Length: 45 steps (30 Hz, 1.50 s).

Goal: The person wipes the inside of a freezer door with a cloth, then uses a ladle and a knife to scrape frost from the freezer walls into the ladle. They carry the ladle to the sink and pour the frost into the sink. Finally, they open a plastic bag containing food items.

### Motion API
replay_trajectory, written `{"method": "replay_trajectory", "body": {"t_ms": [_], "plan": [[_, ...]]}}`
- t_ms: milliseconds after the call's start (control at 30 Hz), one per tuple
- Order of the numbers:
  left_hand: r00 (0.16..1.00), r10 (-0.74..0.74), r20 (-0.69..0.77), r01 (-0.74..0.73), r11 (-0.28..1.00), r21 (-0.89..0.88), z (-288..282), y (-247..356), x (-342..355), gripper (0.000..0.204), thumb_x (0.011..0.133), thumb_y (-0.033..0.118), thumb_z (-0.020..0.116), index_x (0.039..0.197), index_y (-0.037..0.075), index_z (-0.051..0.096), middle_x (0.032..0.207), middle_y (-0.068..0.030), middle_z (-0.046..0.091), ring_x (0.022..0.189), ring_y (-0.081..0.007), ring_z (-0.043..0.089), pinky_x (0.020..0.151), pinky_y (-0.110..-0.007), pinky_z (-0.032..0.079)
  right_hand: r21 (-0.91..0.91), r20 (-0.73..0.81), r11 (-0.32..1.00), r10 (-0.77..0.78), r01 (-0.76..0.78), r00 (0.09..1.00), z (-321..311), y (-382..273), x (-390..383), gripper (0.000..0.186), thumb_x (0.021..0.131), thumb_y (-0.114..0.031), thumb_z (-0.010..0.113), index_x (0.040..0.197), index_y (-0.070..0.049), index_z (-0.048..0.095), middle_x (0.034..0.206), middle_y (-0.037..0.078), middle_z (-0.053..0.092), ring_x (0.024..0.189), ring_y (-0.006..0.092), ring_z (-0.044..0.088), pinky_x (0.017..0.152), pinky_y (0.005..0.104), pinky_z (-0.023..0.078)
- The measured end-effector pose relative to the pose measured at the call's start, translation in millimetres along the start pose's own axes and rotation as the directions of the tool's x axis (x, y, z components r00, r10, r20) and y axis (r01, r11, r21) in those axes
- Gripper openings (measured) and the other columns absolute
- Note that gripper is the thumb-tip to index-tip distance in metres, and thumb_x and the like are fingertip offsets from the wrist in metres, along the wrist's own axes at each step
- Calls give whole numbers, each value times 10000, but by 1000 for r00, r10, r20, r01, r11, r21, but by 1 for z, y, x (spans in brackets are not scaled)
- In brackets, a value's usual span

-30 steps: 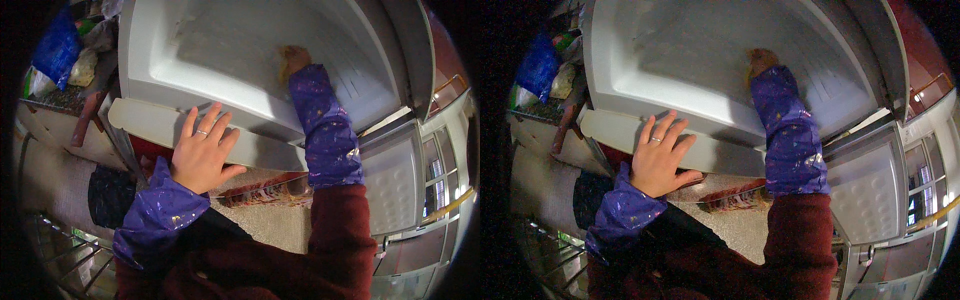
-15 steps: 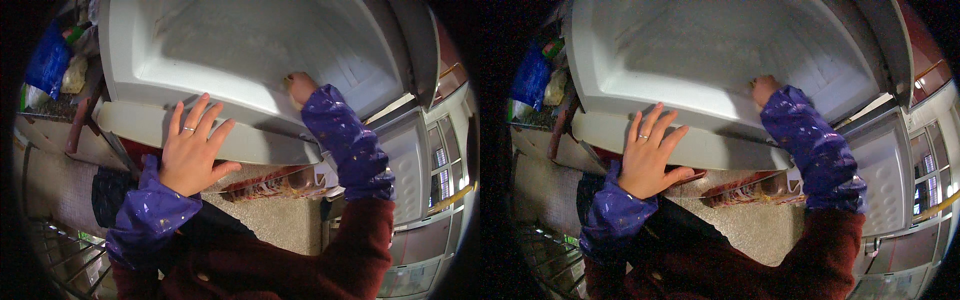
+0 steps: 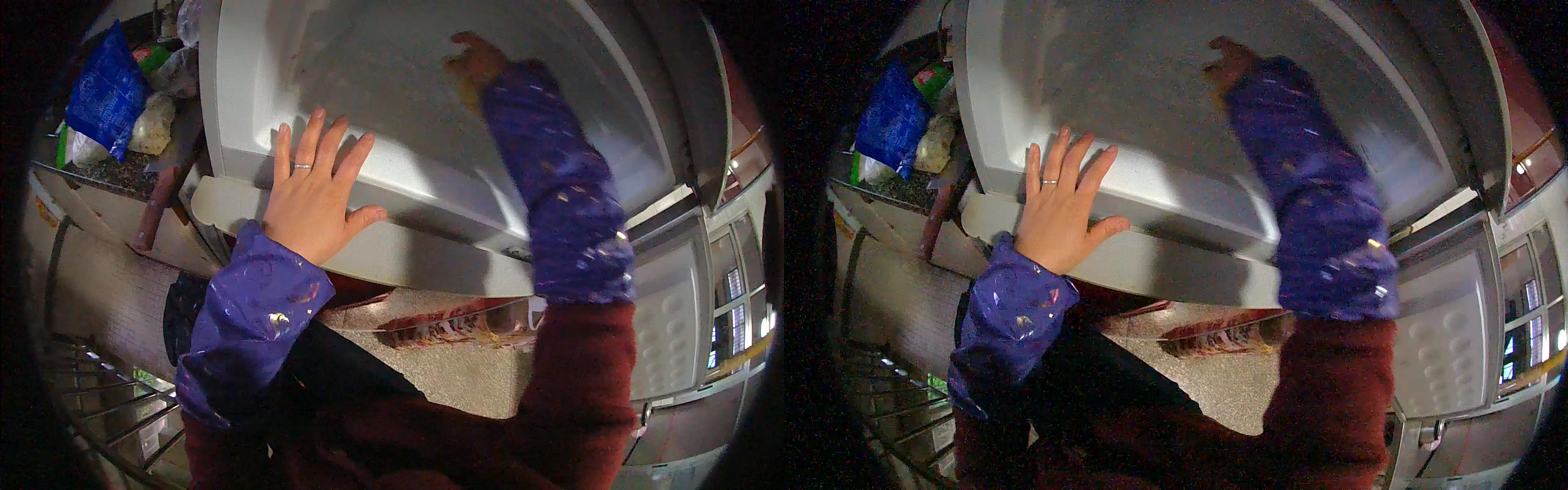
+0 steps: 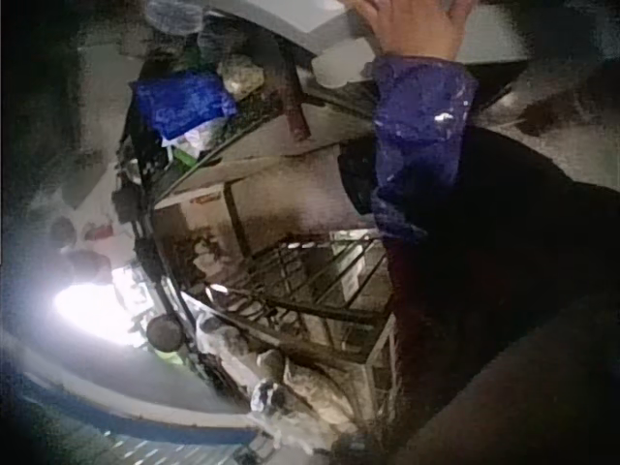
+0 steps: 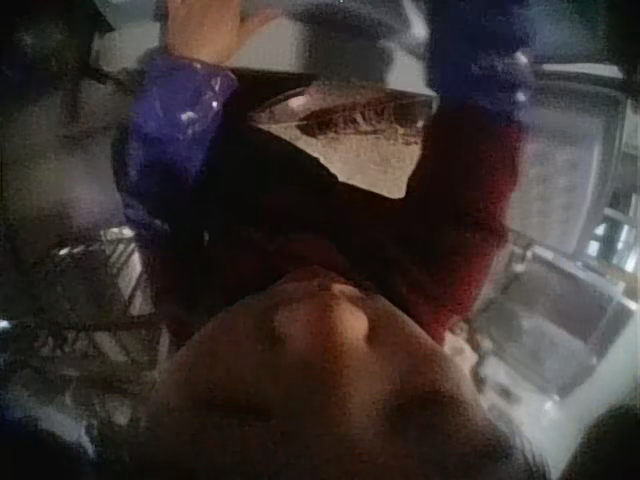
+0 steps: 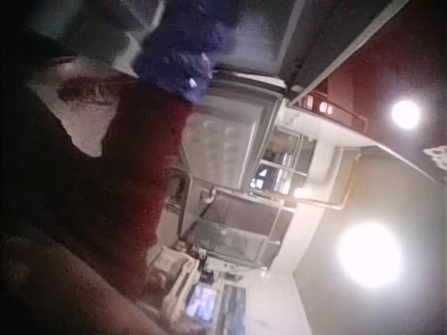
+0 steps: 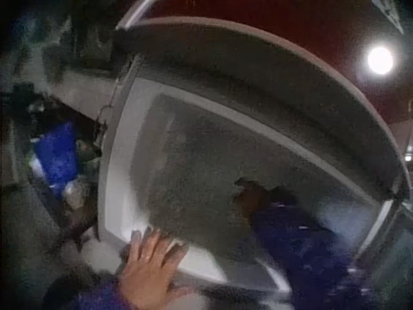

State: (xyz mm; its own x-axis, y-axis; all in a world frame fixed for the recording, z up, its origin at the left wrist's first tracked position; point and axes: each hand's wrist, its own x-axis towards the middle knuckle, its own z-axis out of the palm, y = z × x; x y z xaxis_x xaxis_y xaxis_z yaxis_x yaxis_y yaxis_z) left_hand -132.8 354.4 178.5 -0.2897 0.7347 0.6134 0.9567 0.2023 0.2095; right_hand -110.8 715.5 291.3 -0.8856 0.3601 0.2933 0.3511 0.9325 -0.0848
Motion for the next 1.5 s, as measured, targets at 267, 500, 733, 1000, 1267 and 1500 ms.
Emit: {"method": "replay_trajectory", "body": {"t_ms": [267,500,733,1000,1267,1500], "plan": [[999,17,36,-17,1000,4,3,0,-1,758,710,480,619,1312,118,334,1340,-131,293,1305,-323,148,1039,-542,70,-545,227,833,254,-94,940,-38,25,-159,175,756,-148,542,859,-16,593,815,201,591,816,363,575,725,412,463],[999,23,46,-21,999,-35,2,-4,-2,740,709,465,627,1298,115,348,1333,-131,302,1297,-323,165,1039,-543,72,-652,351,756,363,-53,863,7,-7,-174,241,705,-136,604,898,8,596,949,219,594,901,368,573,789,418,461],[999,5,43,-1,996,-86,-1,-4,-2,733,703,459,634,1285,105,365,1316,-137,320,1292,-325,174,1033,-552,83,-665,161,683,525,-301,836,40,40,-102,302,821,-267,521,996,-42,623,1043,139,603,991,289,568,823,359,472],[997,-20,71,28,992,-120,-7,3,3,737,695,418,653,1283,83,361,1323,-145,315,1291,-335,175,1037,-546,61,-676,306,735,228,42,924,61,-29,-34,215,804,-184,504,915,-47,626,920,153,613,878,307,586,759,408,477],[990,-24,137,27,999,-19,-14,10,5,757,692,416,652,1288,63,349,1330,-150,308,1294,-334,178,1041,-542,54,20,-814,986,-80,167,575,74,-94,14,224,739,-147,523,939,-99,614,928,136,602,880,313,568,757,407,467],[993,-18,120,16,1000,16,-10,5,2,740,707,410,638,1299,84,337,1330,-140,310,1292,-329,186,1044,-532,51,-66,-500,992,-124,105,857,1,-34,-25,276,717,-92,540,981,-28,591,956,152,580,936,292,564,798,363,466]]}}
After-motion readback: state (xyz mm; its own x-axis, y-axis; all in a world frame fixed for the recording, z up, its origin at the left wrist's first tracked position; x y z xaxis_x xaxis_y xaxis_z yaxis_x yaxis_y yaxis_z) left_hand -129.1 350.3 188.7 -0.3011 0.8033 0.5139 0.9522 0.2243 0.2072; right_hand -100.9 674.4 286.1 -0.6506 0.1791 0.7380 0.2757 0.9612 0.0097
